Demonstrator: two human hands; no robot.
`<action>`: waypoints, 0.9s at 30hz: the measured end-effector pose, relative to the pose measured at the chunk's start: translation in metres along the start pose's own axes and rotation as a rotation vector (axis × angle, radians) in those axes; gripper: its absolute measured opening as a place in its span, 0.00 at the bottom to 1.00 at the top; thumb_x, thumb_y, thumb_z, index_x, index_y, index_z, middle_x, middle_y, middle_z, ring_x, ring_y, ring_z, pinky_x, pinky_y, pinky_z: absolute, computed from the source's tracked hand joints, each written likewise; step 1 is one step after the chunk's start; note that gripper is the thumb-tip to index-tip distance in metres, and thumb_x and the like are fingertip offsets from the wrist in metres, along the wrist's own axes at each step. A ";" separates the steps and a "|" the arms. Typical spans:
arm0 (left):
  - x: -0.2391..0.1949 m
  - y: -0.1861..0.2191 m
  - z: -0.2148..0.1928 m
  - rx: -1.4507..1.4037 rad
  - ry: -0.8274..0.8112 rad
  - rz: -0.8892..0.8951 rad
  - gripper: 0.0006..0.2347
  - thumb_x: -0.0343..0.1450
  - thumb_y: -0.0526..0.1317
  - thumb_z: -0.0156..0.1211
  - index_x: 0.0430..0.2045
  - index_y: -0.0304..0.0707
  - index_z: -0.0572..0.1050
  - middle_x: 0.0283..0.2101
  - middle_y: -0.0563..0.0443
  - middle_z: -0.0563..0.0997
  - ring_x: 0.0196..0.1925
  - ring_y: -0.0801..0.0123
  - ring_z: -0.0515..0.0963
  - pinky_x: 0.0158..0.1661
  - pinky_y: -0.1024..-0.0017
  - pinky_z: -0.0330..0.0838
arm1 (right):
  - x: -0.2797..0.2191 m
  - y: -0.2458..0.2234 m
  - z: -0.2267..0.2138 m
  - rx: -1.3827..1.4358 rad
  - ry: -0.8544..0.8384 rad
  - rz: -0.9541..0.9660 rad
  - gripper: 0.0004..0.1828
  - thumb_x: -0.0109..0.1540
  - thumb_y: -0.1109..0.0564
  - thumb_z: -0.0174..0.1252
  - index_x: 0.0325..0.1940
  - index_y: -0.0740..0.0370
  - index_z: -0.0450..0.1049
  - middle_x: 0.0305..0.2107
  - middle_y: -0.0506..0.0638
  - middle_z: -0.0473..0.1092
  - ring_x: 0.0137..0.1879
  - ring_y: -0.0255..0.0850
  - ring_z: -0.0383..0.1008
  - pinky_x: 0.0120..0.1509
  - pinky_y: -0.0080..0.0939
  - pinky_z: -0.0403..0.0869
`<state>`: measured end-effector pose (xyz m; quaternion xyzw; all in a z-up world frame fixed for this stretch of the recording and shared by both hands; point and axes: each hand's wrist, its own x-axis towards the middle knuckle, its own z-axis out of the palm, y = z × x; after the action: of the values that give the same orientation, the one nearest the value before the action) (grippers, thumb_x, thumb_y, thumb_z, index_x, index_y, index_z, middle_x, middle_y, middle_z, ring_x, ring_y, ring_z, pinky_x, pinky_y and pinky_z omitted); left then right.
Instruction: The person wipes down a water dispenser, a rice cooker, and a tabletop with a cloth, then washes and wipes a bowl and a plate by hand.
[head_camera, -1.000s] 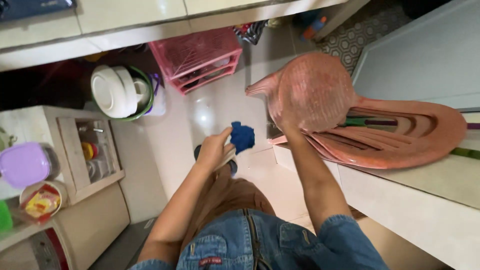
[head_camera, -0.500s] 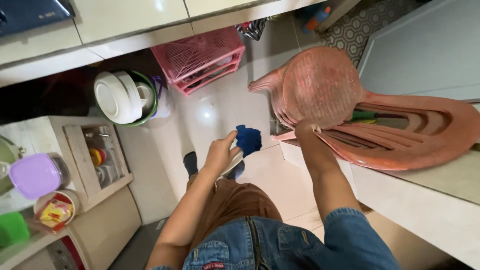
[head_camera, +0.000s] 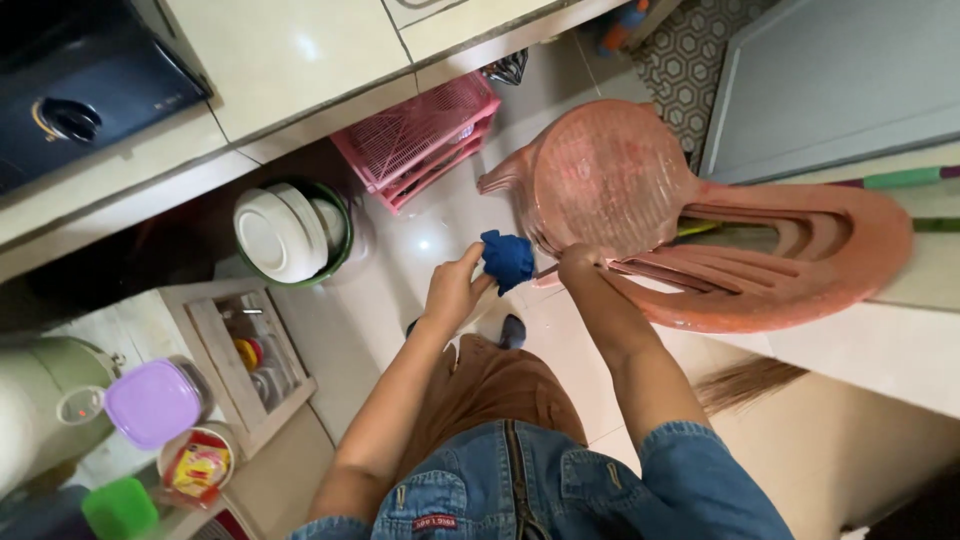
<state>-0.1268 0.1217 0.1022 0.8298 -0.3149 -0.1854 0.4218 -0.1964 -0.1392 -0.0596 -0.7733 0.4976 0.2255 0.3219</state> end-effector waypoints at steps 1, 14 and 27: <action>-0.001 -0.003 -0.004 -0.006 -0.007 0.005 0.18 0.65 0.36 0.70 0.47 0.39 0.71 0.37 0.33 0.82 0.39 0.38 0.81 0.38 0.54 0.75 | -0.006 -0.002 0.004 0.015 0.004 -0.004 0.26 0.72 0.46 0.48 0.69 0.64 0.66 0.61 0.56 0.68 0.67 0.46 0.66 0.74 0.45 0.63; -0.022 -0.046 -0.028 -0.002 -0.169 0.106 0.20 0.66 0.38 0.69 0.51 0.37 0.71 0.43 0.33 0.83 0.45 0.39 0.81 0.45 0.53 0.75 | -0.105 0.011 0.070 0.232 -0.019 -0.026 0.27 0.72 0.46 0.47 0.70 0.65 0.65 0.60 0.56 0.68 0.66 0.46 0.67 0.72 0.45 0.65; -0.035 -0.047 -0.062 -0.124 -0.088 0.126 0.17 0.66 0.38 0.68 0.48 0.38 0.73 0.42 0.35 0.83 0.46 0.42 0.82 0.45 0.55 0.76 | -0.142 0.004 0.101 0.583 -0.008 -0.403 0.28 0.72 0.46 0.47 0.70 0.66 0.65 0.60 0.56 0.69 0.65 0.45 0.68 0.71 0.44 0.66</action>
<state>-0.0997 0.2026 0.1008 0.7718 -0.3727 -0.2136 0.4689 -0.2605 0.0213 -0.0352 -0.7305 0.3773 0.0090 0.5691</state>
